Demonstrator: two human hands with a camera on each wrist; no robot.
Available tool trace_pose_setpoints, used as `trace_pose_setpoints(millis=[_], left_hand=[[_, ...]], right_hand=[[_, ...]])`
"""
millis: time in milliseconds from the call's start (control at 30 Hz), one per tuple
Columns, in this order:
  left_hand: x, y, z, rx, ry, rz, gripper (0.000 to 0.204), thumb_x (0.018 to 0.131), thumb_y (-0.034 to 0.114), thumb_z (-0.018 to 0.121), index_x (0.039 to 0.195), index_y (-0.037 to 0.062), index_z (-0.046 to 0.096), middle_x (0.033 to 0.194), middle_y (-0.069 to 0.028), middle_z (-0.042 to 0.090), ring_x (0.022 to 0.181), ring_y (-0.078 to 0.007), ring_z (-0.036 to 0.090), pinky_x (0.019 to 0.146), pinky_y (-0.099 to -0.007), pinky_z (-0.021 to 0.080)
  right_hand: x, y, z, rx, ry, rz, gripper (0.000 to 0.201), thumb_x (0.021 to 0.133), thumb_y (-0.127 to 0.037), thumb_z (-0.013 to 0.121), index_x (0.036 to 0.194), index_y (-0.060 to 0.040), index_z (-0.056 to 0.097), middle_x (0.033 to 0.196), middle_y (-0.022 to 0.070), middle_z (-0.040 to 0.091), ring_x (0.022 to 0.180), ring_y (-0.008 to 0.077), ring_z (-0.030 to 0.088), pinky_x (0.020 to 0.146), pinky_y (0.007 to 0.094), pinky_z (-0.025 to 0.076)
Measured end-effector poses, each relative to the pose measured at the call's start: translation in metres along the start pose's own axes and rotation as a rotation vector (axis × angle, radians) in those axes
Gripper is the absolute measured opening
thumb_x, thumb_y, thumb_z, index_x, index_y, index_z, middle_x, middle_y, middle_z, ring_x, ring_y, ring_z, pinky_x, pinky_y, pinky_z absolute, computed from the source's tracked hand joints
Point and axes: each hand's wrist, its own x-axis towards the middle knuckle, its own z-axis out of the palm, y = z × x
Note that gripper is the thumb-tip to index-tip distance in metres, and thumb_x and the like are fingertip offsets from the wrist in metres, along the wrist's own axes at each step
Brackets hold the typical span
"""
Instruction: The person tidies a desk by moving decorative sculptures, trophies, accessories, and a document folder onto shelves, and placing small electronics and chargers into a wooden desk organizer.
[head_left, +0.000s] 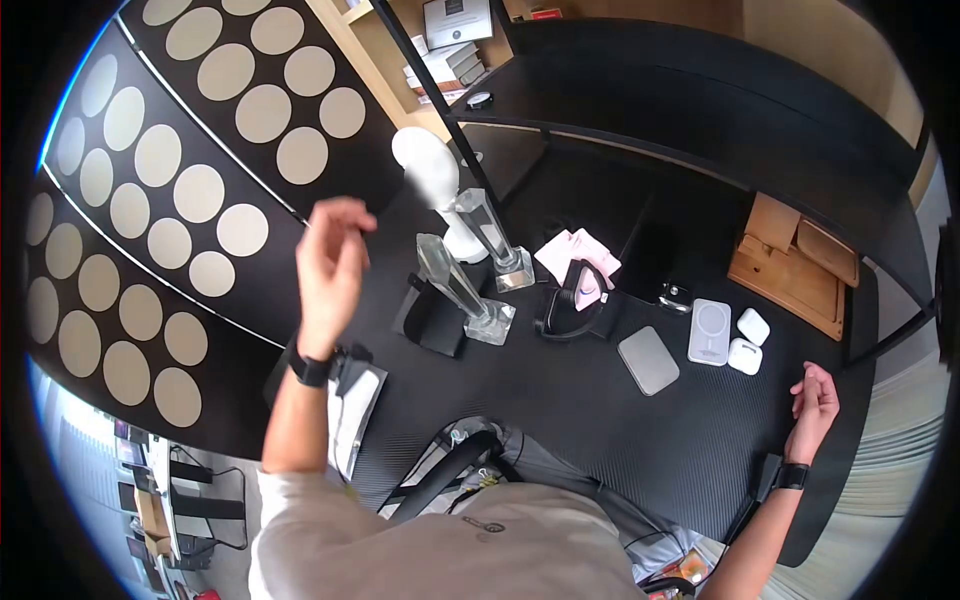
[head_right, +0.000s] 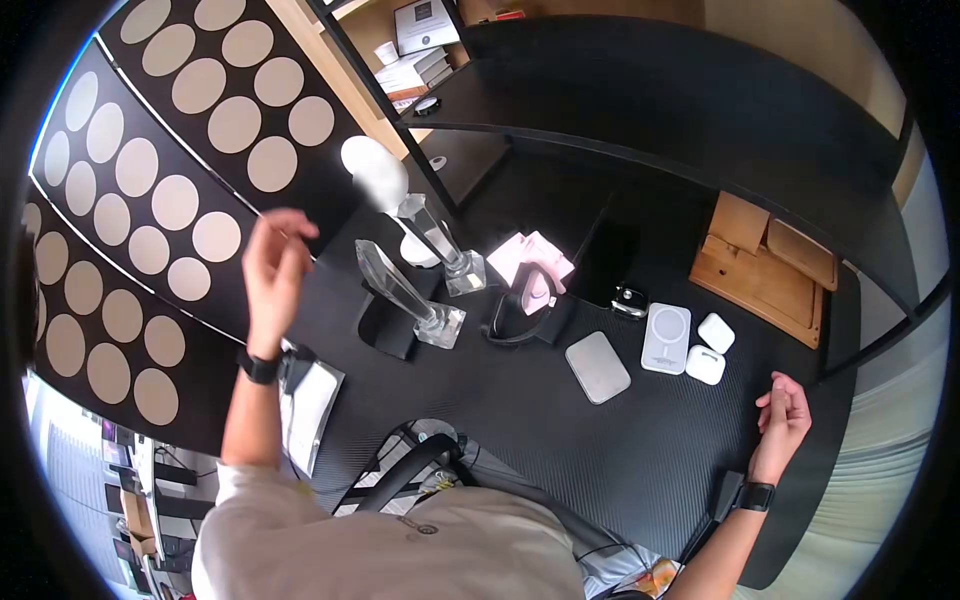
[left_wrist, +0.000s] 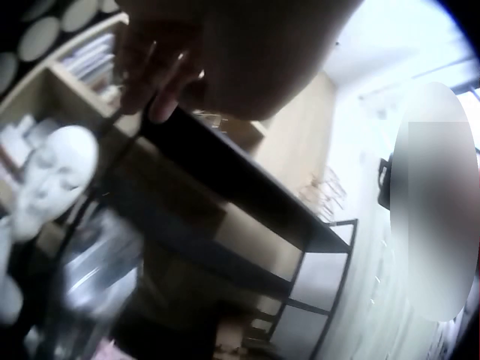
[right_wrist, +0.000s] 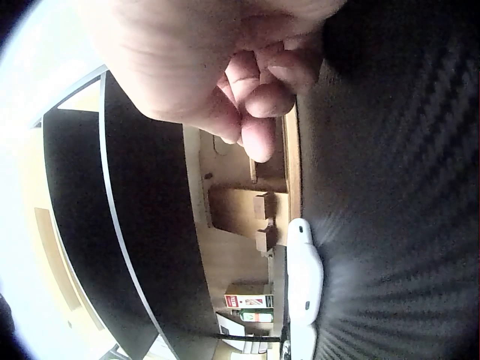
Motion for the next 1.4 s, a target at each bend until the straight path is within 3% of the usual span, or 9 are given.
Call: trace_pose_setpoints(millis=[167, 267, 367, 433, 567, 767, 967, 1233, 1400], left_hand=[[-0.071, -0.04, 0.044, -0.259, -0.191, -0.311, 0.057, 0.085, 0.0, 0.074, 0.132, 0.0026, 0.043, 0.121, -0.0094, 0.055, 0.074, -0.0053, 0.059, 0.056, -0.0213, 0.046], [-0.079, -0.055, 0.078, -0.296, -0.245, -0.402, 0.053, 0.082, 0.008, 0.083, 0.125, 0.0004, 0.052, 0.109, -0.007, 0.063, 0.073, -0.0079, 0.063, 0.061, -0.0223, 0.05], [-0.079, -0.063, 0.102, -0.002, -0.114, -0.322, 0.022, 0.082, 0.01, 0.084, 0.086, -0.0011, 0.066, 0.075, -0.0017, 0.067, 0.065, -0.0061, 0.058, 0.058, -0.0235, 0.048], [-0.082, -0.073, 0.109, 0.063, -0.008, -0.217, 0.038, 0.077, 0.022, 0.089, 0.068, -0.0008, 0.06, 0.056, -0.005, 0.06, 0.053, -0.009, 0.055, 0.049, -0.0287, 0.044], [-0.064, -0.012, 0.086, -0.233, 0.035, -0.014, 0.031, 0.078, 0.014, 0.086, 0.07, -0.0029, 0.061, 0.065, -0.0041, 0.065, 0.058, -0.009, 0.059, 0.054, -0.0271, 0.049], [0.07, 0.136, 0.002, -0.556, 0.113, 0.311, 0.016, 0.089, 0.01, 0.075, 0.09, -0.0036, 0.066, 0.088, -0.0082, 0.071, 0.073, -0.0094, 0.064, 0.061, -0.0239, 0.051], [0.244, 0.244, 0.005, -0.219, 0.014, 0.555, 0.03, 0.094, 0.024, 0.073, 0.103, -0.003, 0.064, 0.089, -0.0067, 0.07, 0.071, -0.0076, 0.064, 0.061, -0.0221, 0.049], [0.394, 0.266, 0.106, -0.044, -0.133, 0.319, 0.035, 0.089, 0.024, 0.076, 0.076, -0.0071, 0.065, 0.061, -0.0145, 0.066, 0.048, -0.018, 0.065, 0.041, -0.0279, 0.05], [0.426, 0.258, 0.143, 0.0, -0.173, 0.201, 0.03, 0.089, 0.018, 0.075, 0.093, -0.0092, 0.064, 0.066, -0.0169, 0.067, 0.053, -0.0241, 0.069, 0.043, -0.0336, 0.055]], right_hand=[[-0.003, -0.005, -0.001, 0.001, -0.021, -0.018, 0.018, 0.101, -0.019, 0.062, 0.106, -0.0028, 0.07, 0.069, -0.0028, 0.062, 0.05, -0.0005, 0.038, 0.044, 0.0172, 0.024], [-0.004, -0.004, -0.001, -0.014, -0.041, -0.039, 0.018, 0.1, -0.019, 0.063, 0.105, -0.0029, 0.07, 0.068, -0.0024, 0.062, 0.05, -0.0004, 0.039, 0.044, 0.017, 0.025], [-0.008, -0.011, -0.001, -0.022, -0.046, -0.042, 0.017, 0.1, -0.019, 0.063, 0.102, -0.0033, 0.07, 0.067, -0.0013, 0.063, 0.05, 0.0008, 0.041, 0.044, 0.0174, 0.027], [-0.008, -0.011, -0.001, -0.013, -0.038, -0.044, 0.016, 0.1, -0.017, 0.062, 0.101, -0.0034, 0.07, 0.067, -0.0004, 0.064, 0.049, 0.0015, 0.043, 0.043, 0.0179, 0.029], [-0.008, -0.01, 0.0, 0.077, -0.025, -0.048, 0.014, 0.099, -0.014, 0.062, 0.098, -0.0022, 0.07, 0.066, 0.0022, 0.065, 0.047, 0.0031, 0.046, 0.043, 0.0189, 0.032], [-0.01, -0.014, 0.0, 0.075, -0.042, -0.038, 0.014, 0.099, -0.012, 0.061, 0.097, -0.0027, 0.07, 0.065, 0.0016, 0.065, 0.047, 0.0029, 0.046, 0.043, 0.0188, 0.032], [-0.012, -0.016, 0.001, 0.08, -0.014, -0.029, 0.013, 0.099, -0.012, 0.061, 0.096, -0.0026, 0.07, 0.064, 0.002, 0.064, 0.046, 0.0031, 0.046, 0.042, 0.0189, 0.032], [-0.009, -0.007, -0.002, 0.147, -0.017, -0.038, 0.01, 0.096, -0.004, 0.063, 0.094, 0.0021, 0.07, 0.067, 0.0042, 0.066, 0.051, 0.0052, 0.055, 0.046, 0.0197, 0.04], [-0.01, -0.013, -0.002, 0.151, -0.01, -0.026, 0.009, 0.095, -0.001, 0.062, 0.095, 0.0036, 0.07, 0.068, 0.0044, 0.067, 0.054, 0.0057, 0.056, 0.048, 0.0199, 0.041]])
